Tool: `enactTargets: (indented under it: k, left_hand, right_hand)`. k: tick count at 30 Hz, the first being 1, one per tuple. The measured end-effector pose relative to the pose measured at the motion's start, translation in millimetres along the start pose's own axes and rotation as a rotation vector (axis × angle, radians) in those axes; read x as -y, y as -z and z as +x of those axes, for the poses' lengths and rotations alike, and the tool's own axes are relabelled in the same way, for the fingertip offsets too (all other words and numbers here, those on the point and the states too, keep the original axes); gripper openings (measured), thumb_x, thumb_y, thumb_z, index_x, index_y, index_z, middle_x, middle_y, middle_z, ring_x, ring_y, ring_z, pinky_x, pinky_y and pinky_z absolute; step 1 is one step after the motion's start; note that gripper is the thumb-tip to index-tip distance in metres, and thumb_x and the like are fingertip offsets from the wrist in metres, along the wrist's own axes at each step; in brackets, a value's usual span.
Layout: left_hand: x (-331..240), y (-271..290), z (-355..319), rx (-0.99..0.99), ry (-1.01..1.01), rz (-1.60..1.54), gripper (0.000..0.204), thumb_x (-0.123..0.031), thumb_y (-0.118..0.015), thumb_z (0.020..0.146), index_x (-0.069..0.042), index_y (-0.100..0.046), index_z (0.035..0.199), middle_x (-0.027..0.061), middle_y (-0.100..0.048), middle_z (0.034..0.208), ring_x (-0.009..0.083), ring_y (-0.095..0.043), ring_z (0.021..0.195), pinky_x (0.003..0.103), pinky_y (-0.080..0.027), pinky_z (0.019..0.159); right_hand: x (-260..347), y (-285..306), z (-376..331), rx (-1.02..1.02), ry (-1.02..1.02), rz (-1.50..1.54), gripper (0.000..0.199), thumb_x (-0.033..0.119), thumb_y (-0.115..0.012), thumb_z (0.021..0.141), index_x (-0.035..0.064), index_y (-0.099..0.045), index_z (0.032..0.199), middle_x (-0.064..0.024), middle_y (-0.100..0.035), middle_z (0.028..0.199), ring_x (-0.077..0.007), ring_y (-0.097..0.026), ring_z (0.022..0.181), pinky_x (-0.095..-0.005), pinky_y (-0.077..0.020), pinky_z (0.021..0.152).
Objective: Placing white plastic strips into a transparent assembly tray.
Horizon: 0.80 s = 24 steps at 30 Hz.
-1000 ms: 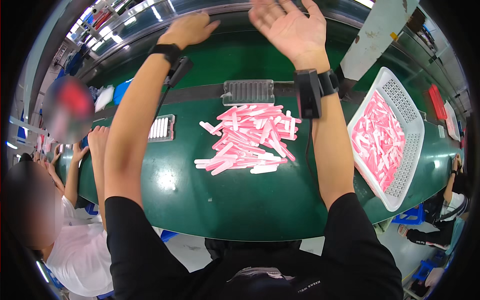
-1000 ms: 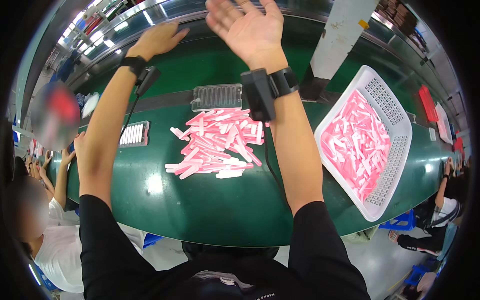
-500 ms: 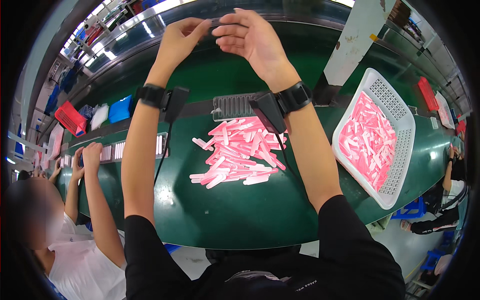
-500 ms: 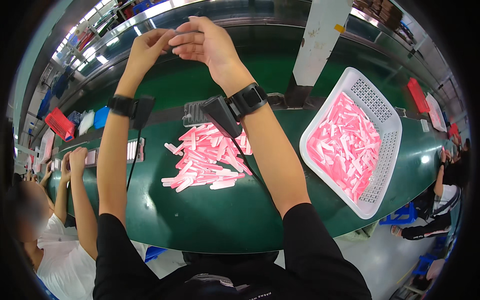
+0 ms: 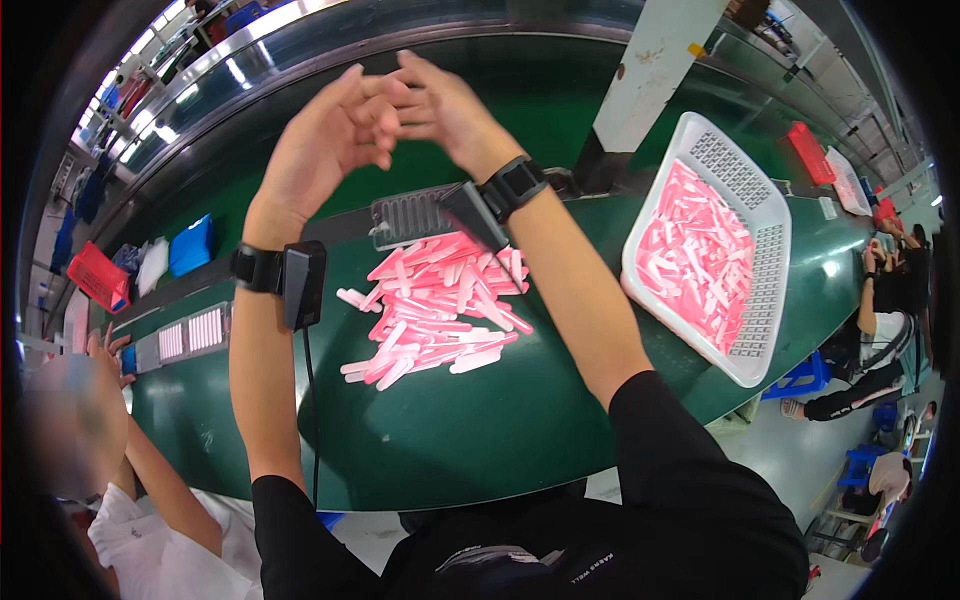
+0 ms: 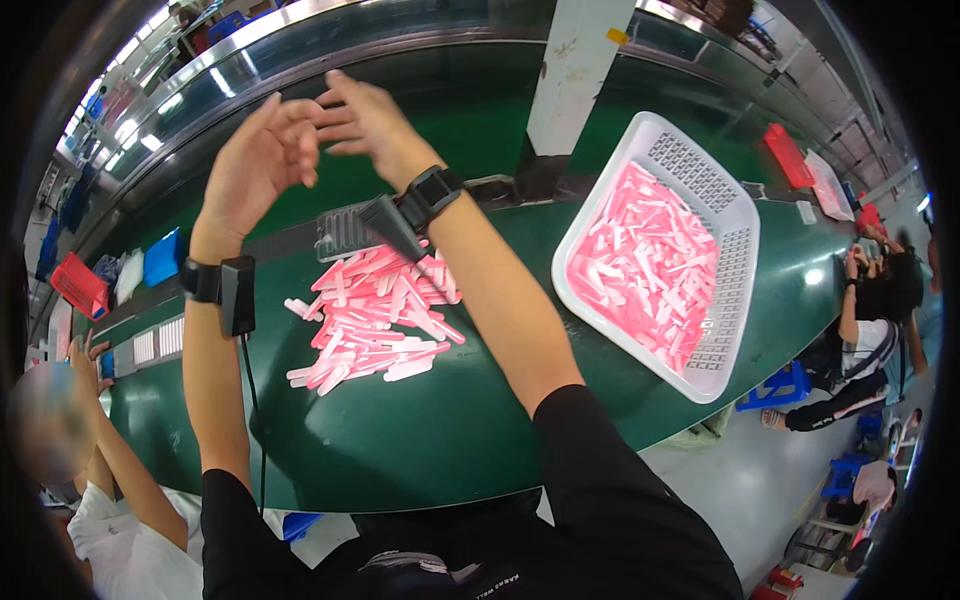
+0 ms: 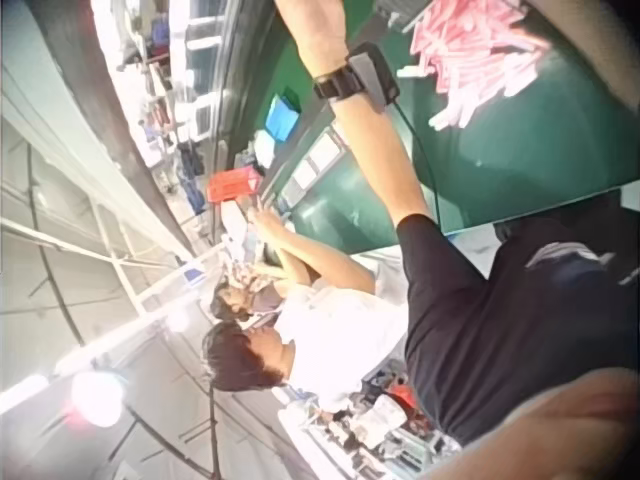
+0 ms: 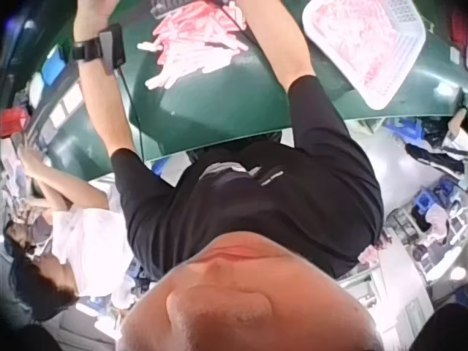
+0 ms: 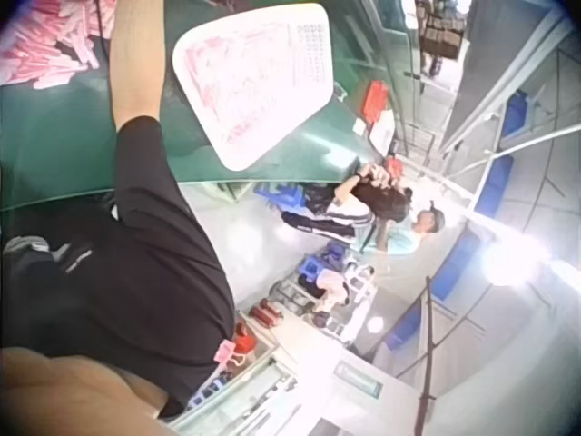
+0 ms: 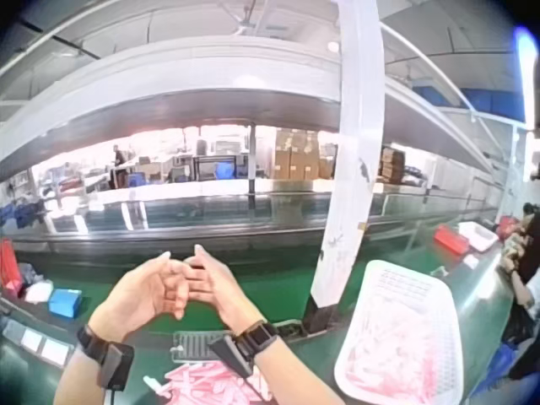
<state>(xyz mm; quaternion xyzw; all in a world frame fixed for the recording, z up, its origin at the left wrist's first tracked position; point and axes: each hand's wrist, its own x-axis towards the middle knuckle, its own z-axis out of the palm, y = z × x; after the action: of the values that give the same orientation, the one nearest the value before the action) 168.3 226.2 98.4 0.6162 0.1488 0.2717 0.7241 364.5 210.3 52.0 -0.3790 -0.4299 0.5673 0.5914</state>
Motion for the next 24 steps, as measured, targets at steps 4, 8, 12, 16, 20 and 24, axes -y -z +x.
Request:
enactTargets:
  k: [4, 8, 12, 16, 20, 24]
  left_hand:
    - [27.5, 18.9, 27.2, -0.364, 0.152, 0.544, 0.056, -0.059, -0.058, 0.105, -0.007, -0.077, 0.114, 0.0052, -0.074, 0.099, 0.0225, -0.072, 0.097, 0.038, -0.056, 0.083]
    - [51.6, 10.4, 33.9, -0.51, -0.178, 0.714, 0.04, -0.044, -0.063, 0.105, -0.006, -0.077, 0.108, 0.0051, -0.075, 0.095, 0.0161, -0.072, 0.084, 0.033, -0.055, 0.072]
    - [59.5, -21.9, 31.9, -0.465, -0.347, 0.447, 0.026, -0.025, -0.058, 0.111, 0.0, -0.067, 0.112, 0.0021, -0.071, 0.09, 0.0088, -0.066, 0.075, 0.027, -0.051, 0.065]
    - [86.7, -31.8, 40.5, -0.591, -0.499, 0.688, 0.025, -0.027, -0.056, 0.109, -0.003, -0.064, 0.111, 0.0162, -0.07, 0.088, 0.0294, -0.069, 0.078, 0.039, -0.052, 0.071]
    - [76.1, -26.3, 31.2, -0.573, -0.475, 1.07, 0.022, -0.025, -0.059, 0.106, -0.008, -0.066, 0.117, 0.0202, -0.074, 0.089, 0.0432, -0.071, 0.083, 0.042, -0.054, 0.069]
    - [68.8, -22.7, 25.0, -0.643, -0.428, 1.383, 0.024, -0.032, -0.065, 0.101, -0.012, -0.072, 0.112, 0.0126, -0.071, 0.075, 0.0366, -0.071, 0.073, 0.043, -0.053, 0.065]
  right_hand:
    - [1.3, -33.3, -6.9, 0.016, 0.048, 0.078, 0.049, 0.05, -0.056, 0.105, 0.005, -0.071, 0.117, -0.0096, -0.076, 0.106, -0.0199, -0.072, 0.098, -0.0346, -0.0572, 0.085]
    - [6.3, -23.6, -11.9, -0.178, 0.102, -0.156, 0.045, 0.045, -0.05, 0.107, 0.0055, -0.07, 0.103, -0.0059, -0.07, 0.09, -0.0166, -0.066, 0.081, -0.0349, -0.0534, 0.076]
    - [-13.9, -24.8, -8.3, -0.168, 0.114, -0.04, 0.038, 0.043, -0.053, 0.105, 0.0086, -0.066, 0.098, -0.0036, -0.069, 0.085, -0.0174, -0.065, 0.074, -0.034, -0.0518, 0.068]
    - [-32.5, -25.2, 1.0, -0.19, -0.048, 0.381, 0.046, 0.046, -0.055, 0.101, 0.003, -0.071, 0.099, -0.012, -0.075, 0.093, -0.0269, -0.072, 0.088, -0.0381, -0.0569, 0.093]
    - [-18.3, -25.3, -12.2, -0.116, -0.113, 0.423, 0.033, 0.044, -0.053, 0.103, 0.0155, -0.064, 0.092, -0.0018, -0.068, 0.084, -0.0181, -0.067, 0.078, -0.0366, -0.054, 0.077]
    - [-11.8, -26.0, -26.6, -0.329, 0.037, -0.083, 0.031, 0.033, -0.058, 0.104, 0.0068, -0.072, 0.095, -0.0029, -0.073, 0.089, -0.016, -0.069, 0.083, -0.0343, -0.0544, 0.079]
